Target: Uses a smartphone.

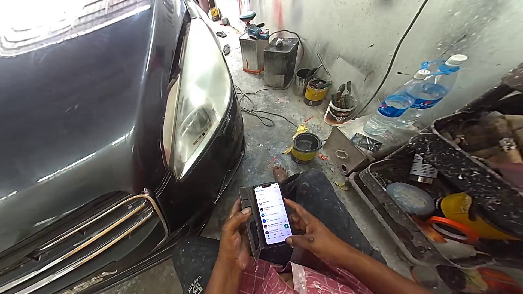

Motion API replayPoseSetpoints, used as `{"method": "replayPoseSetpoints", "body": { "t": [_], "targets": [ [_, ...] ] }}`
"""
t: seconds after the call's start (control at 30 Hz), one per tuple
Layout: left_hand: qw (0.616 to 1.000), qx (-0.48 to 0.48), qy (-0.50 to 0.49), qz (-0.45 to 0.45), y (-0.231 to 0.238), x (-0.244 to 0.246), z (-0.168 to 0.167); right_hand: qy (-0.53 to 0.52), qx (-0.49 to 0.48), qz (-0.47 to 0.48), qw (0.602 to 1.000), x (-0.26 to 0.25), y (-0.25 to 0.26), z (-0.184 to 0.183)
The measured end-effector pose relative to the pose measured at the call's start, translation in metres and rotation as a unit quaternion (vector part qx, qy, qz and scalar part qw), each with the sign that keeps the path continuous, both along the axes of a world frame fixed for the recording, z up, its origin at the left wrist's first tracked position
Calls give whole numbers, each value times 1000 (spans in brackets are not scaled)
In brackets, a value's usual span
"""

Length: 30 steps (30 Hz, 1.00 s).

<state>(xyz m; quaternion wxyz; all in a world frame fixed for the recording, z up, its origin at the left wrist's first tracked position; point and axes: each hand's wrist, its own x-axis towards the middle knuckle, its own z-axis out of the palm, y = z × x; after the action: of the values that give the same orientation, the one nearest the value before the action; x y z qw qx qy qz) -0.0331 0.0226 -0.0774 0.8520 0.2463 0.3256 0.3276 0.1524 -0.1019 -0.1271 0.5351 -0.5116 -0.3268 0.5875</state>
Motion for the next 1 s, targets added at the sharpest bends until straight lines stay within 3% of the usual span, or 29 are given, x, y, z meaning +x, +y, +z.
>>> {"method": "replayPoseSetpoints", "body": {
  "t": [1.0],
  "targets": [
    [1000,13,-10,-13,2,4,0,-8,-12,-13,1000,3,-2,2]
  ]
}}
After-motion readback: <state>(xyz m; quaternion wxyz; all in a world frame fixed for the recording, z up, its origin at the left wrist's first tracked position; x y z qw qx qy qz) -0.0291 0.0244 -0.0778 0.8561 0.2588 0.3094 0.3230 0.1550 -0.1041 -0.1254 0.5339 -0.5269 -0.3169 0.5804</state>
